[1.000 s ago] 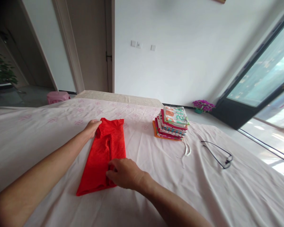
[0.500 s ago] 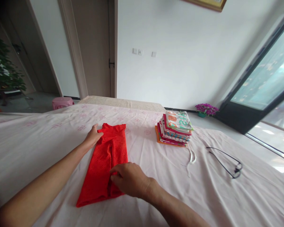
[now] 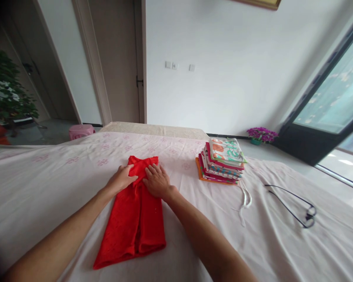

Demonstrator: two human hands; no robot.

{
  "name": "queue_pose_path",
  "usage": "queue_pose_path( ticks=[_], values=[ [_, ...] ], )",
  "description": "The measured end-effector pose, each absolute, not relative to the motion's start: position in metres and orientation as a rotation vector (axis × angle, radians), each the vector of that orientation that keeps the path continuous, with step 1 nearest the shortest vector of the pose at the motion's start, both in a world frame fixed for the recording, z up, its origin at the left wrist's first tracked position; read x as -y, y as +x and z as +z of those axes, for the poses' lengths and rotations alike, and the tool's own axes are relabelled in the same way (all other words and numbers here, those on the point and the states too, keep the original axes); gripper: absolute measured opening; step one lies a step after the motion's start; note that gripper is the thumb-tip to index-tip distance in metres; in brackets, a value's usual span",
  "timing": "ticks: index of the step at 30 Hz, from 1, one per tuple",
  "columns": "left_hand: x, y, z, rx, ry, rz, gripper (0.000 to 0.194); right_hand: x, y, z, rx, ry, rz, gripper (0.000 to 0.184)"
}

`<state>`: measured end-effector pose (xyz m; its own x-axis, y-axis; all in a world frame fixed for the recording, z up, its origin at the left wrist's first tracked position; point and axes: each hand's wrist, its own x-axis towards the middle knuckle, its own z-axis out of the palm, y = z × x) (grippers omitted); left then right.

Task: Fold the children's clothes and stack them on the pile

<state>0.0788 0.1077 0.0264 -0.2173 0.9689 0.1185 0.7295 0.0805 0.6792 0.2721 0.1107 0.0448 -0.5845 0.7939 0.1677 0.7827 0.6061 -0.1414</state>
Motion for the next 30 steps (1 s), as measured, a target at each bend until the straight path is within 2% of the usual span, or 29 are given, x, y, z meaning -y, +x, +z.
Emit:
queue_pose_path(
  ticks=[4,7,11,15,22,30],
  values=[
    [-0.100,0.078,0.027,-2.219,2.060,0.739,0.055,-0.122,0.282,0.038,2.677,-1.359,0.148,0.059],
    [-0.101,0.079,0.024,-2.144,2.303,0.760,0.050,-0.124,0.283,0.045,2.636,-1.370,0.154,0.054],
    [-0.105,0.082,0.014,-1.985,2.312,0.640,0.057,-0.126,0.269,0.051,2.485,-1.384,0.122,0.054],
    [-0.103,0.085,0.008,-2.027,2.286,0.468,0.065,-0.135,0.256,0.041,2.565,-1.363,0.103,0.060],
    [-0.095,0.085,0.016,-2.113,2.299,0.230,0.069,-0.147,0.260,0.023,2.663,-1.365,-0.079,0.056],
    [-0.060,0.079,0.010,-2.029,2.576,0.419,0.066,-0.117,0.274,0.030,2.559,-1.489,0.050,0.068]
  ],
)
